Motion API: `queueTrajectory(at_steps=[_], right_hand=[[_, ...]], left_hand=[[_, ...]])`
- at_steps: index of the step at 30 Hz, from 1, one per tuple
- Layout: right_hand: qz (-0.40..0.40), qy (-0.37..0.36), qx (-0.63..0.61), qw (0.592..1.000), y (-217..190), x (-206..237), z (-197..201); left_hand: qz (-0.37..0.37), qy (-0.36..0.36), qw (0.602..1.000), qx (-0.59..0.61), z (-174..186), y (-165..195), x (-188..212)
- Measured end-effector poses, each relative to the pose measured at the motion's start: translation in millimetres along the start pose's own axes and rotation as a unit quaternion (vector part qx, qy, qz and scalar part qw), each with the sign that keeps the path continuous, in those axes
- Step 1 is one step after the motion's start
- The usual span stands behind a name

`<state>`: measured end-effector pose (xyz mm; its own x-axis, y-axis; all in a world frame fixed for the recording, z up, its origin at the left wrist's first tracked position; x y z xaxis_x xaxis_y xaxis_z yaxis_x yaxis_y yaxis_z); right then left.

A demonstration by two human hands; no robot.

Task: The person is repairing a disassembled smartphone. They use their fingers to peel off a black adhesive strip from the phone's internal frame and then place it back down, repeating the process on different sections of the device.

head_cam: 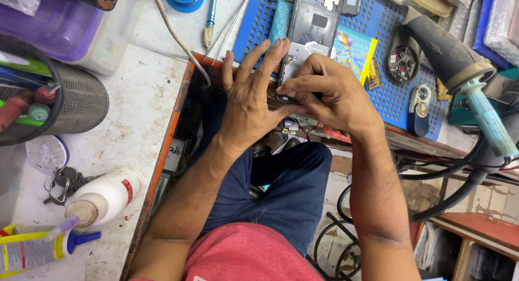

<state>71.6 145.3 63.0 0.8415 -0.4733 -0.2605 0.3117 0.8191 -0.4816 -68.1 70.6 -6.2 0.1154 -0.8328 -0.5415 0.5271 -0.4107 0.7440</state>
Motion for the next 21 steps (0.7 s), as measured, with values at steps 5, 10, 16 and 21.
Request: queueTrajectory(at_steps=[5, 10, 16, 21], right_hand=[[0.001, -0.012, 0.029, 0.999, 0, 1, 0], [0.002, -0.003, 0.016, 1.0, -2, -1, -1], [-0.015, -0.008, -0.046, 0.999, 10, 4, 1], [-0.073, 0.061, -0.239, 0.966, 33, 17, 1]], left_hand=[[0.006, -0.006, 1.0, -0.001, -1, 0, 0], [0.006, -0.001, 1.0, 0.004, 1, 1, 1], [0.001, -0.001, 1.0, 0.004, 0, -1, -1], [0.017, -0.019, 1.0, 0.006, 1, 3, -4]])
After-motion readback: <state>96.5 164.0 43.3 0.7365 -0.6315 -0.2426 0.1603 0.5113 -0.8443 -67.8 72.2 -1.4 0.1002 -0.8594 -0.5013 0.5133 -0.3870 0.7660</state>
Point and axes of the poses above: each hand's wrist, its own x-axis away from the middle knuckle, its own z-axis out of the back of the hand, y = z × x, the point moved 5 cm from there along -x, towards the middle knuckle, and after that the axes turned 14 degrees about x, right-handed, at the moved point
